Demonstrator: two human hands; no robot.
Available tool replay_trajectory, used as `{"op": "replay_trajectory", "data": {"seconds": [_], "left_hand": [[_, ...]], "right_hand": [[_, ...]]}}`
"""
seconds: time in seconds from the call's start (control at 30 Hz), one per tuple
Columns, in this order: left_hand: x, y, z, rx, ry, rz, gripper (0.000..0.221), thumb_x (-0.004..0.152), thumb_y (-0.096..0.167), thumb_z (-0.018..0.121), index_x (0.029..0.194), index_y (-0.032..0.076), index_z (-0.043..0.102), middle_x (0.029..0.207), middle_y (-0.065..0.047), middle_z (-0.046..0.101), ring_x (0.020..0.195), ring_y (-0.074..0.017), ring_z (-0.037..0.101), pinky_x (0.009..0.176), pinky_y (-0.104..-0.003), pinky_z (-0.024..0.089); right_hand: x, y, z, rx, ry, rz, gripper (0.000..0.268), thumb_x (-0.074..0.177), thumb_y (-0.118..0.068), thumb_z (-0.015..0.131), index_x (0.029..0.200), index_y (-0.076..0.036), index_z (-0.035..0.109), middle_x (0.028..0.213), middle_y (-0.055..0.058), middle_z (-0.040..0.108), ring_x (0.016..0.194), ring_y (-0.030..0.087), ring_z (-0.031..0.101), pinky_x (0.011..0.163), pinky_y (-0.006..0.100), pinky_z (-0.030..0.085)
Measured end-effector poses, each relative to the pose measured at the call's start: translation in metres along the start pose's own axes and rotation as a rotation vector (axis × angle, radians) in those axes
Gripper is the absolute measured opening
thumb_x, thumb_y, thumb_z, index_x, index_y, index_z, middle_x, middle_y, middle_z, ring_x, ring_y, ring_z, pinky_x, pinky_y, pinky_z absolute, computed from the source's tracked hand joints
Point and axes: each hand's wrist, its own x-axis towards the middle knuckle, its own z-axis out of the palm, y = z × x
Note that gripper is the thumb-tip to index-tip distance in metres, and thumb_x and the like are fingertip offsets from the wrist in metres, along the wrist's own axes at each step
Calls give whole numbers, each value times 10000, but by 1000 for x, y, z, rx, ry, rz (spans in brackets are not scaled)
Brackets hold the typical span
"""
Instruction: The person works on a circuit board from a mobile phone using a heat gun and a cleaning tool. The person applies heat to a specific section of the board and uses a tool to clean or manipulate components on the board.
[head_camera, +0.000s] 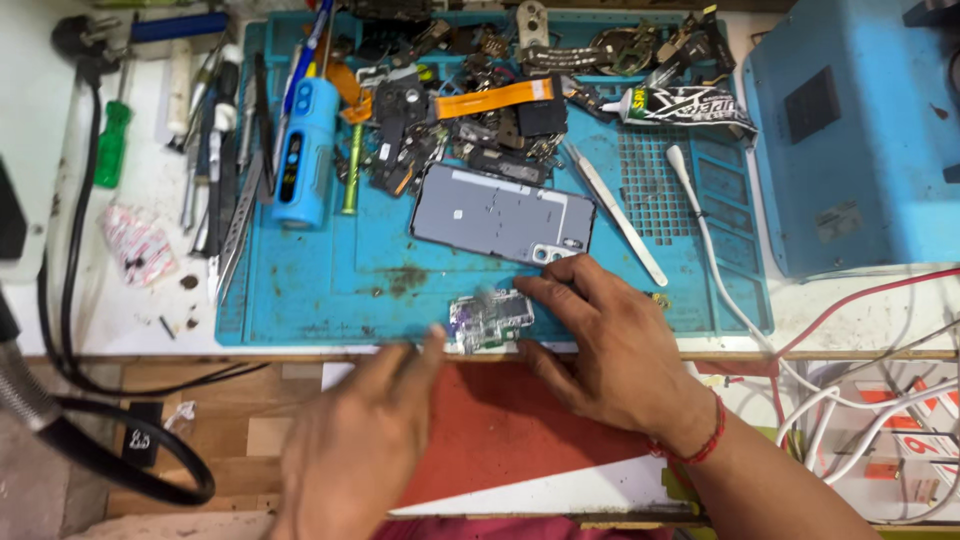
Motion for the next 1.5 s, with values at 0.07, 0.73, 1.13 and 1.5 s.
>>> {"op": "replay_trajectory", "data": {"seconds": [0.07,0.73,1.13,1.5], "left_hand": [[-2,7,4,-7,23,130,470,779,66,684,1246,96,721,961,-99,721,617,-263,709,515,-397,573],[-23,-7,12,-42,177,55,510,745,17,696,1231,160,752,951,-76,740,619,-226,717,556,-395,598],[-20,-18,16,11,171,79,449,778,18,683,1221,73,734,946,-126,745,582,-232,707,538,-392,586],[6,-32,-18,-26,509,-77,261,910,99,738,1169,67,735,923,-100,740,723,-280,693,617,-381,526]], "right_hand": [[1,2,-2,-5,3,8,520,763,-225,792,1238,-59,662,1116,139,622,911,345,665,762,433,541],[3,0,3,-48,7,15,508,755,-233,800,1213,-49,682,1100,140,647,863,333,678,719,414,548],[3,1,4,-43,26,-4,514,766,-231,795,1232,-55,668,1106,148,630,887,337,669,739,420,549],[1,-1,5,-76,31,-2,546,724,-233,801,1227,-67,669,1096,130,629,899,342,664,739,428,538]]}}
